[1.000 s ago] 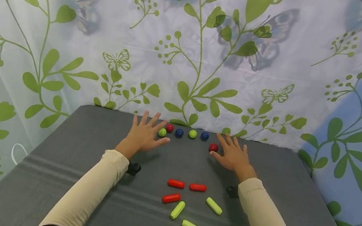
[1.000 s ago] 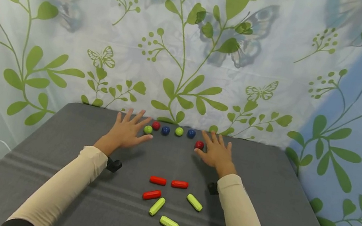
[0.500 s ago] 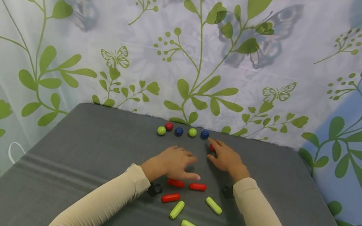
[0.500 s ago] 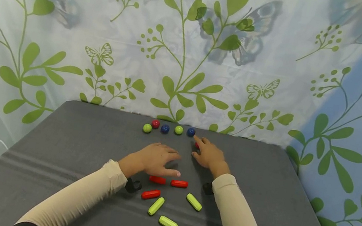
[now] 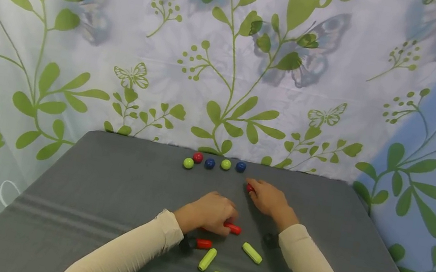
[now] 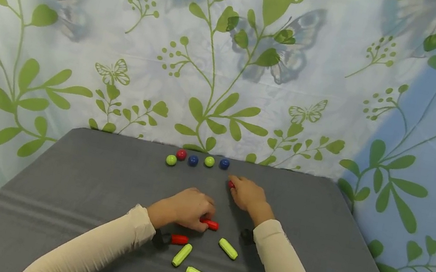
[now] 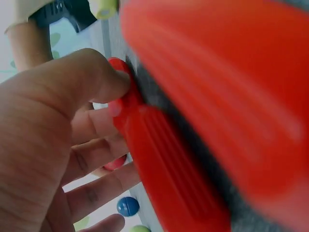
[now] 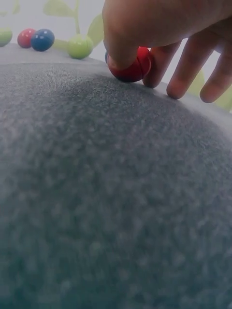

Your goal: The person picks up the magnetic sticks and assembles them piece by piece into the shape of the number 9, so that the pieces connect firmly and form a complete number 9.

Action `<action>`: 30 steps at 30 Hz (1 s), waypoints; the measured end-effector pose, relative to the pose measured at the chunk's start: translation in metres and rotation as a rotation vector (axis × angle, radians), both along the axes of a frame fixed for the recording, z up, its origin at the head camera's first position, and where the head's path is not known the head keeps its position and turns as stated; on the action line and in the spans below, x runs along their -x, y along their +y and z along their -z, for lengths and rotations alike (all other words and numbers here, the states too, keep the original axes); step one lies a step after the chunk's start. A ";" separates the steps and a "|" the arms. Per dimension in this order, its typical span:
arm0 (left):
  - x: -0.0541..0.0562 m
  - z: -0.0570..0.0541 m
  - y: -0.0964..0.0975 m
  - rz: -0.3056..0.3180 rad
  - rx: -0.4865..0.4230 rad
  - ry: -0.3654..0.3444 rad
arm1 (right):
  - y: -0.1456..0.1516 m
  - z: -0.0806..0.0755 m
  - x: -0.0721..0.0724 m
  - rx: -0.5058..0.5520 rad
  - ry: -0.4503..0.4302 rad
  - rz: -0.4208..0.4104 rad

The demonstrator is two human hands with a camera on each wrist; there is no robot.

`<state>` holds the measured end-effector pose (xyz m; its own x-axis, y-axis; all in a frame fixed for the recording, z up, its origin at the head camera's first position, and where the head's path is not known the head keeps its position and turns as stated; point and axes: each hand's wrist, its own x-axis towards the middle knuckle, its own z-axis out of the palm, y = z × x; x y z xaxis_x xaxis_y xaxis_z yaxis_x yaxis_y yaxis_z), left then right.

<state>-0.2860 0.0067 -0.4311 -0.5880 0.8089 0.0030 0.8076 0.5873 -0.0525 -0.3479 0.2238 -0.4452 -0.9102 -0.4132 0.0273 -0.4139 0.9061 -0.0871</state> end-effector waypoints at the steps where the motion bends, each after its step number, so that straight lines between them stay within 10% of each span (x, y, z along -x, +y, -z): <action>1: 0.002 0.000 -0.001 -0.007 -0.005 0.003 | 0.000 0.000 -0.001 0.001 0.006 -0.004; 17: 0.062 -0.010 -0.040 -0.199 -0.077 -0.070 | -0.004 0.001 -0.019 0.021 0.059 -0.047; 30: 0.092 -0.006 -0.031 -0.229 -0.109 -0.150 | -0.029 0.007 -0.017 0.055 0.103 -0.074</action>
